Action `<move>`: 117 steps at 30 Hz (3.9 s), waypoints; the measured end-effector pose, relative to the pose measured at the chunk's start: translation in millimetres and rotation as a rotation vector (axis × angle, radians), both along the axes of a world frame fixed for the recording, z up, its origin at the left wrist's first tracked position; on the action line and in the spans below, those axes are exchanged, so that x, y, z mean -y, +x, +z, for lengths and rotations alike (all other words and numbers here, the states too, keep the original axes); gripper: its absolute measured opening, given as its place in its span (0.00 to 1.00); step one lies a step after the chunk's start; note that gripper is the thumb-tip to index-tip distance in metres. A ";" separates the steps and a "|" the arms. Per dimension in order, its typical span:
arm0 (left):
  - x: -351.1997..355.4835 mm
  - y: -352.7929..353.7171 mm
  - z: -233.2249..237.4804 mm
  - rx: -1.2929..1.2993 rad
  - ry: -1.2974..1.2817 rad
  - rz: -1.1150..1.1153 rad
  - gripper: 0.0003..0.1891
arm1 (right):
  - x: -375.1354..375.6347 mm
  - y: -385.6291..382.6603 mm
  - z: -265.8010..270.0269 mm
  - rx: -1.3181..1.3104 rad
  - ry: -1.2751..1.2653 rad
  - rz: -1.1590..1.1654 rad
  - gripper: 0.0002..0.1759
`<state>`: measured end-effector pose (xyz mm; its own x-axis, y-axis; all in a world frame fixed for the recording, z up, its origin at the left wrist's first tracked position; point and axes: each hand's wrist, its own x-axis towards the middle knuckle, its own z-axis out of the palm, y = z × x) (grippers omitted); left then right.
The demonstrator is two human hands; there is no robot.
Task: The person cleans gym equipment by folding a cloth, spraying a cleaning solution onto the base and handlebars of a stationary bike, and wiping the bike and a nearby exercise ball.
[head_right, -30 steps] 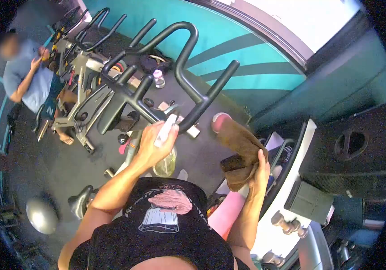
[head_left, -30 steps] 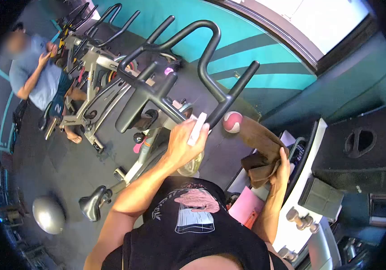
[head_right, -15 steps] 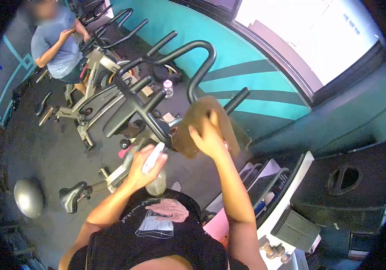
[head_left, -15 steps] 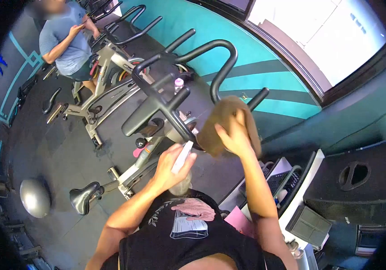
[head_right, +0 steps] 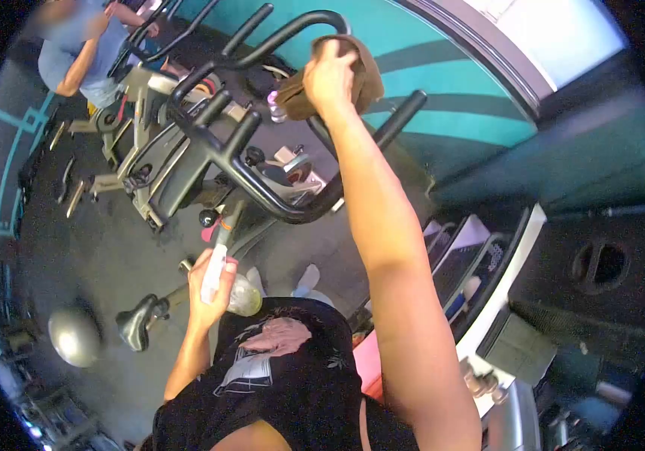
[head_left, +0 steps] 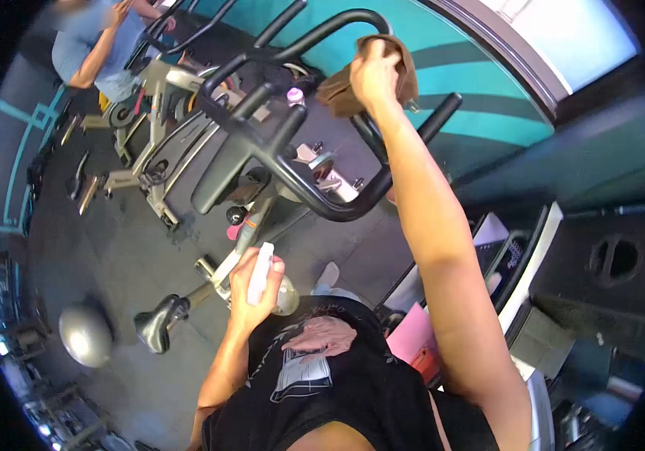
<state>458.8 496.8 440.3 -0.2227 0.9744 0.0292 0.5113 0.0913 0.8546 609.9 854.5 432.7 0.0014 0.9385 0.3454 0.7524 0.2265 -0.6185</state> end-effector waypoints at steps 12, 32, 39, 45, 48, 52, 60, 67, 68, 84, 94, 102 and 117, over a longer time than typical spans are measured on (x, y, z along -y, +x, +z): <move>3.1 -26.8 -22.4 -0.040 0.006 -0.177 0.12 | 277.5 213.1 -70.4 -1.265 -0.446 -0.198 0.26; 192.8 -150.5 -128.2 0.365 0.255 0.855 0.16 | 181.9 90.6 -96.8 -0.192 0.140 0.110 0.26; 192.4 -171.9 -131.2 0.470 -0.123 0.714 0.10 | 197.6 83.4 -84.5 0.110 0.081 -0.068 0.25; 213.6 -177.6 -231.9 0.258 -0.102 0.431 0.15 | 191.8 76.4 -95.7 0.220 0.021 -0.113 0.25; 226.5 -177.1 -252.3 0.126 -0.294 0.302 0.14 | 192.1 82.3 -81.9 0.333 -0.045 -0.095 0.25; 237.7 -200.8 -265.1 0.112 -0.545 0.254 0.14 | 173.6 91.6 -96.8 0.347 0.027 -0.202 0.26; 229.5 -238.4 -235.1 -0.157 -0.420 0.132 0.12 | 178.7 47.2 -65.4 0.419 -0.018 -0.216 0.18; 140.1 -229.7 -139.0 -0.266 -0.089 0.106 0.11 | 314.3 -13.9 -76.3 0.215 0.207 -0.136 0.25; 126.2 -224.4 -125.2 -0.263 -0.035 0.121 0.12 | 307.1 -10.9 -63.7 0.094 0.121 -0.118 0.23; 2.1 -74.5 105.3 -0.110 0.386 -0.607 0.21 | 244.4 -17.2 -76.5 -0.015 0.253 0.017 0.12; 10.2 337.7 71.7 0.177 0.295 -1.688 0.14 | 244.8 -5.1 -78.8 -0.139 0.243 -0.171 0.14; 109.4 479.9 -22.2 0.300 0.121 -1.835 0.19 | 247.4 -2.5 -76.8 -0.276 0.263 -0.140 0.12; 22.1 77.3 2.2 0.304 -0.551 -0.816 0.12 | 220.8 14.3 -46.1 0.030 0.001 0.266 0.15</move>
